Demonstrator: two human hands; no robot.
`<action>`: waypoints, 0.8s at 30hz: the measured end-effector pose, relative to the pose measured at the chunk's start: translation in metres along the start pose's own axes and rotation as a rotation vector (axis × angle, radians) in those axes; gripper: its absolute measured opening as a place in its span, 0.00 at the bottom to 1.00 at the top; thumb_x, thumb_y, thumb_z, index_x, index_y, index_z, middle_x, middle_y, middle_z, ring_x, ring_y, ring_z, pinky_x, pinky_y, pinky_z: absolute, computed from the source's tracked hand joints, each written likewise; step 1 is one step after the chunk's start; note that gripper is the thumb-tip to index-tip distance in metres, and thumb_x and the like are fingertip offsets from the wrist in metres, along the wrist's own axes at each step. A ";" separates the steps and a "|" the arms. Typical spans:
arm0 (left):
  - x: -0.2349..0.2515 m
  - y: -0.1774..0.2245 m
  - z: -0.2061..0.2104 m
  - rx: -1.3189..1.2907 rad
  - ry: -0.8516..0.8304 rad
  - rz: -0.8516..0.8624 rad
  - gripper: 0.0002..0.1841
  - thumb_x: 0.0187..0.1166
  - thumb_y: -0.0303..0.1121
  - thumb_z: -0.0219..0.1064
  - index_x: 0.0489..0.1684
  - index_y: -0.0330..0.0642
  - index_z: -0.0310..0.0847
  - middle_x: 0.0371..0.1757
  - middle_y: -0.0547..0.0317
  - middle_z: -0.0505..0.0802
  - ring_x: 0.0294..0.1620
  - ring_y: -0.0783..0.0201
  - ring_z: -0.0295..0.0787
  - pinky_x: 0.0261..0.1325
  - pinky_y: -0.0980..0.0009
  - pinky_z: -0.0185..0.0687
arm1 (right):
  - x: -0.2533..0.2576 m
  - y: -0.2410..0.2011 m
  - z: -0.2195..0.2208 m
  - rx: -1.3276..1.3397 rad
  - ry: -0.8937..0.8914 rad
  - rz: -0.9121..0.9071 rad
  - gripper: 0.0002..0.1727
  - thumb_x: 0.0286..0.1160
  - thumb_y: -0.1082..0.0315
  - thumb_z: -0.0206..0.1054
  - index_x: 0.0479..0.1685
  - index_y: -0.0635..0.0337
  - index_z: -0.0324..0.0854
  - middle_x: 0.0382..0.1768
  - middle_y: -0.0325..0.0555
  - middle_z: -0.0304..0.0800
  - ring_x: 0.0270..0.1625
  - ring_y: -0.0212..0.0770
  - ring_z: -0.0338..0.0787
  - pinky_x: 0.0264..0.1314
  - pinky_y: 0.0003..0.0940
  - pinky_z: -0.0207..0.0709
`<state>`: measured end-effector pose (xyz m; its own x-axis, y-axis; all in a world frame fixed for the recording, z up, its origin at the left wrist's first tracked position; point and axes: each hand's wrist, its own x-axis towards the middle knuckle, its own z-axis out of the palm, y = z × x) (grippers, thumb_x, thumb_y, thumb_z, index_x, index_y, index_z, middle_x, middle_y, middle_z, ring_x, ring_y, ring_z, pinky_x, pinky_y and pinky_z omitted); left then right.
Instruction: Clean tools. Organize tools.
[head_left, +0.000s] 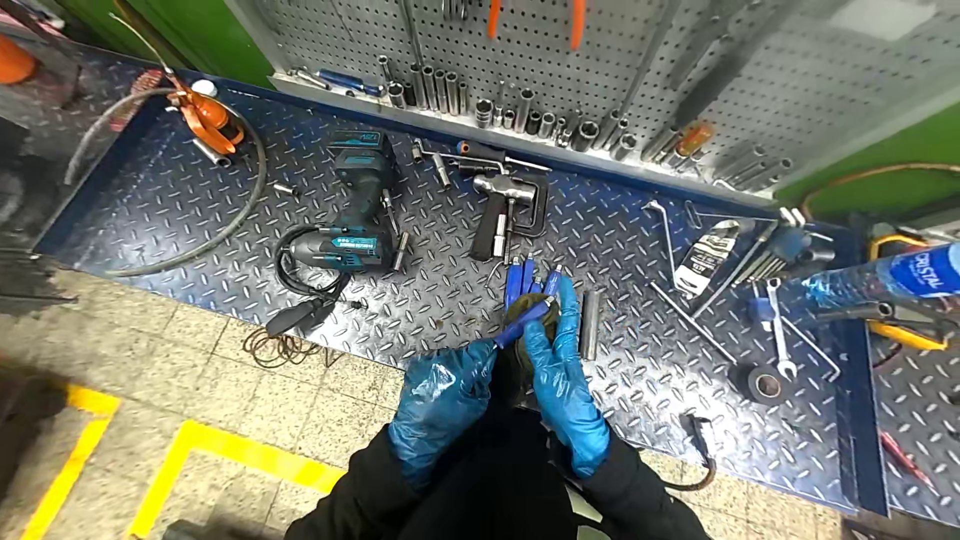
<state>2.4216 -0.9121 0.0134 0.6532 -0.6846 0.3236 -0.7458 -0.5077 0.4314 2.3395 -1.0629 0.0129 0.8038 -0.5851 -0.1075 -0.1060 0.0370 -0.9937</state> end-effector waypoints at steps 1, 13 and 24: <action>0.001 0.000 0.000 -0.023 0.014 -0.020 0.16 0.83 0.41 0.57 0.42 0.46 0.93 0.24 0.57 0.91 0.23 0.57 0.90 0.23 0.56 0.84 | 0.002 0.001 -0.005 -0.040 0.051 -0.054 0.42 0.90 0.53 0.57 0.98 0.37 0.35 0.93 0.38 0.55 0.89 0.35 0.66 0.87 0.41 0.69; -0.027 0.001 0.012 -0.128 -0.120 -0.024 0.14 0.78 0.37 0.61 0.39 0.42 0.95 0.26 0.54 0.94 0.25 0.55 0.93 0.27 0.55 0.88 | 0.005 0.028 -0.028 -0.617 -0.094 -0.604 0.12 0.76 0.68 0.68 0.53 0.56 0.93 0.54 0.47 0.93 0.62 0.43 0.89 0.70 0.39 0.81; -0.031 0.004 0.012 -0.157 -0.109 -0.070 0.12 0.74 0.34 0.62 0.40 0.41 0.93 0.25 0.54 0.91 0.24 0.55 0.90 0.26 0.54 0.86 | -0.005 0.030 -0.012 -0.591 -0.080 -0.617 0.12 0.78 0.68 0.66 0.51 0.58 0.93 0.52 0.49 0.92 0.61 0.45 0.88 0.68 0.38 0.81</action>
<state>2.3973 -0.8994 -0.0055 0.6783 -0.7074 0.1987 -0.6639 -0.4741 0.5783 2.3247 -1.0687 -0.0158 0.8543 -0.3021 0.4230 0.0940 -0.7106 -0.6973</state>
